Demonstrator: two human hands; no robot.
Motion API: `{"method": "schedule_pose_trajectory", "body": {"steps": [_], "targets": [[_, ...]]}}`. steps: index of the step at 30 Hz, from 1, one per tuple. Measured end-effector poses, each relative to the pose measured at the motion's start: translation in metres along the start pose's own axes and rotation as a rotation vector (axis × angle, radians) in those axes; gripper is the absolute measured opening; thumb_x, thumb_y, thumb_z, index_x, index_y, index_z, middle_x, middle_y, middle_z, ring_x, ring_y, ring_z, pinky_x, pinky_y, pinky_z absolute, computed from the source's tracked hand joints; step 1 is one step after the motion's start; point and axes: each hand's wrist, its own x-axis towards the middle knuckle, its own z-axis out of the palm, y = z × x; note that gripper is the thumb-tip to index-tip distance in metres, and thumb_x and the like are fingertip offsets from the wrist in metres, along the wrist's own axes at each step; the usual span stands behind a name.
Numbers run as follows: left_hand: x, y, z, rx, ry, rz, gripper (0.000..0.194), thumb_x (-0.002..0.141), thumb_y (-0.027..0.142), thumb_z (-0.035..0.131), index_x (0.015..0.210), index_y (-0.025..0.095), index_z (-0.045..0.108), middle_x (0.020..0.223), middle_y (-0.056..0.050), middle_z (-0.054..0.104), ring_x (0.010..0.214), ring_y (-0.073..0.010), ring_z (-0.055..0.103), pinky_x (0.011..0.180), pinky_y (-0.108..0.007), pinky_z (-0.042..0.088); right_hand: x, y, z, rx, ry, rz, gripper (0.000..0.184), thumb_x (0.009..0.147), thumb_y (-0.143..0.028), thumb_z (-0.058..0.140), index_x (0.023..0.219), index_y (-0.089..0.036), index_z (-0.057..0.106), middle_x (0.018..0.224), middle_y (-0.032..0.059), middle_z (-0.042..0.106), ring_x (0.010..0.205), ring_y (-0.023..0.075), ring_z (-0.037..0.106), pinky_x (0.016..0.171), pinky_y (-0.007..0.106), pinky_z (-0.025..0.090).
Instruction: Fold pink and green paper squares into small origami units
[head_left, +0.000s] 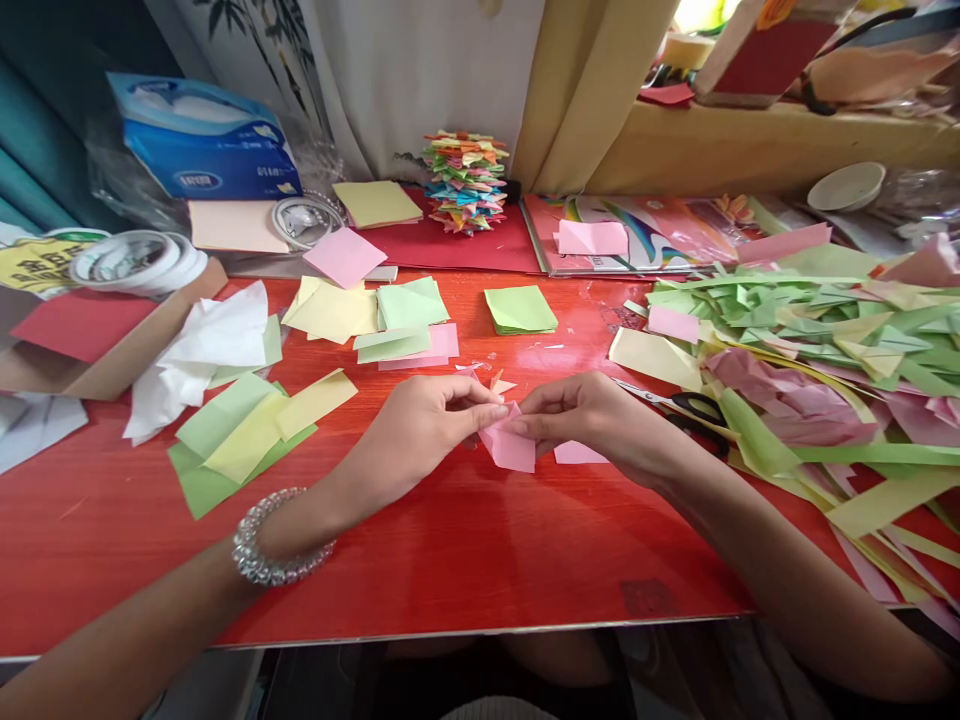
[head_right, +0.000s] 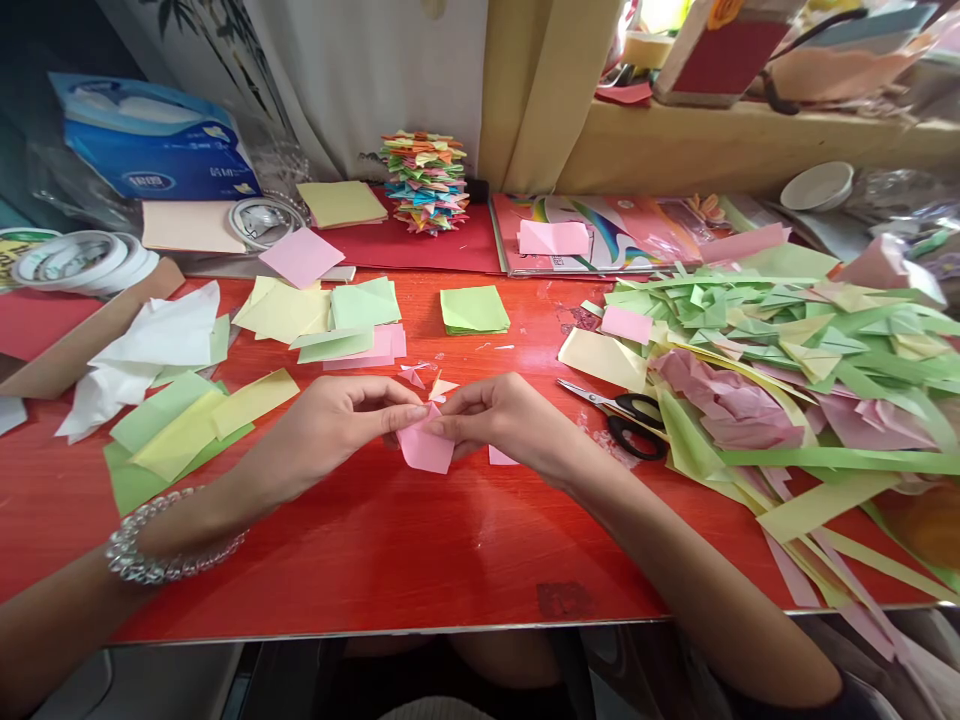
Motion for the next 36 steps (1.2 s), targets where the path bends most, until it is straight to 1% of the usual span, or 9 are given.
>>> {"method": "schedule_pose_trajectory", "body": {"steps": [4, 10, 15, 18, 20, 23, 26, 32, 36], "targets": [[0.001, -0.001, -0.003, 0.054, -0.02, 0.04, 0.019, 0.081, 0.039, 0.057, 0.082, 0.021, 0.065, 0.085, 0.002, 0.067, 0.08, -0.015, 0.058, 0.069, -0.027, 0.041, -0.001, -0.001, -0.001, -0.027, -0.002, 0.007, 0.02, 0.069, -0.031, 0.071, 0.071, -0.012, 0.069, 0.066, 0.0015, 0.065, 0.059, 0.0088, 0.057, 0.058, 0.021, 0.047], [0.0, 0.001, -0.003, 0.072, -0.008, 0.033, 0.023, 0.082, 0.038, 0.055, 0.079, 0.019, 0.067, 0.076, 0.001, 0.066, 0.072, -0.0144, 0.057, 0.064, -0.026, 0.041, 0.0, -0.001, -0.001, -0.083, -0.012, 0.003, 0.023, 0.069, -0.036, 0.07, 0.073, -0.013, 0.069, 0.067, 0.0017, 0.064, 0.061, 0.01, 0.058, 0.059, 0.023, 0.047], [0.0, 0.002, -0.003, 0.049, -0.042, 0.027, 0.025, 0.083, 0.038, 0.054, 0.08, 0.018, 0.068, 0.08, -0.001, 0.067, 0.076, -0.0161, 0.059, 0.068, -0.027, 0.043, -0.001, -0.001, -0.003, -0.063, -0.045, -0.004, 0.023, 0.068, -0.036, 0.07, 0.074, -0.014, 0.068, 0.065, 0.001, 0.064, 0.058, 0.0107, 0.058, 0.058, 0.024, 0.049], [0.001, 0.002, -0.005, 0.043, -0.061, 0.04, 0.026, 0.083, 0.04, 0.053, 0.08, 0.019, 0.067, 0.083, -0.001, 0.066, 0.079, -0.0164, 0.059, 0.07, -0.027, 0.043, -0.001, 0.0, -0.005, -0.061, -0.043, -0.008, 0.023, 0.068, -0.035, 0.071, 0.075, -0.014, 0.069, 0.065, 0.0013, 0.064, 0.057, 0.0111, 0.058, 0.058, 0.025, 0.048], [0.001, 0.002, -0.008, 0.047, -0.087, 0.043, 0.024, 0.081, 0.041, 0.056, 0.08, 0.02, 0.067, 0.086, 0.0, 0.066, 0.081, -0.0165, 0.059, 0.072, -0.027, 0.042, -0.001, 0.0, -0.006, -0.084, -0.032, -0.018, 0.023, 0.069, -0.036, 0.07, 0.073, -0.013, 0.069, 0.064, 0.0017, 0.063, 0.057, 0.0112, 0.058, 0.057, 0.025, 0.047], [0.0, 0.005, -0.011, 0.095, -0.143, 0.006, 0.022, 0.08, 0.039, 0.058, 0.079, 0.02, 0.067, 0.083, 0.0, 0.066, 0.08, -0.0165, 0.058, 0.069, -0.026, 0.042, -0.001, 0.001, -0.007, -0.109, -0.044, -0.038, 0.021, 0.071, -0.035, 0.069, 0.075, -0.015, 0.071, 0.065, 0.0008, 0.063, 0.058, 0.0099, 0.057, 0.056, 0.023, 0.045], [0.0, 0.007, -0.012, 0.158, -0.167, -0.027, 0.023, 0.081, 0.038, 0.054, 0.078, 0.02, 0.068, 0.077, 0.001, 0.067, 0.073, -0.0157, 0.057, 0.062, -0.025, 0.04, -0.001, 0.002, -0.007, -0.116, -0.083, -0.029, 0.02, 0.071, -0.034, 0.068, 0.078, -0.016, 0.072, 0.066, 0.0003, 0.065, 0.058, 0.0096, 0.057, 0.057, 0.023, 0.046], [0.0, 0.005, -0.014, 0.209, -0.241, 0.021, 0.024, 0.083, 0.036, 0.051, 0.081, 0.02, 0.069, 0.075, 0.001, 0.066, 0.068, -0.0146, 0.056, 0.056, -0.023, 0.036, -0.001, 0.003, -0.006, -0.132, -0.1, 0.024, 0.015, 0.07, -0.03, 0.068, 0.075, -0.017, 0.073, 0.065, 0.0, 0.066, 0.059, 0.0108, 0.059, 0.058, 0.023, 0.048], [0.001, 0.004, -0.013, 0.219, -0.242, 0.009, 0.022, 0.08, 0.037, 0.054, 0.076, 0.019, 0.067, 0.072, 0.001, 0.064, 0.067, -0.0141, 0.056, 0.057, -0.023, 0.037, 0.0, 0.004, -0.005, -0.149, -0.1, 0.045, 0.013, 0.071, -0.027, 0.067, 0.075, -0.016, 0.073, 0.066, 0.0004, 0.066, 0.06, 0.0113, 0.059, 0.058, 0.023, 0.049]]}}
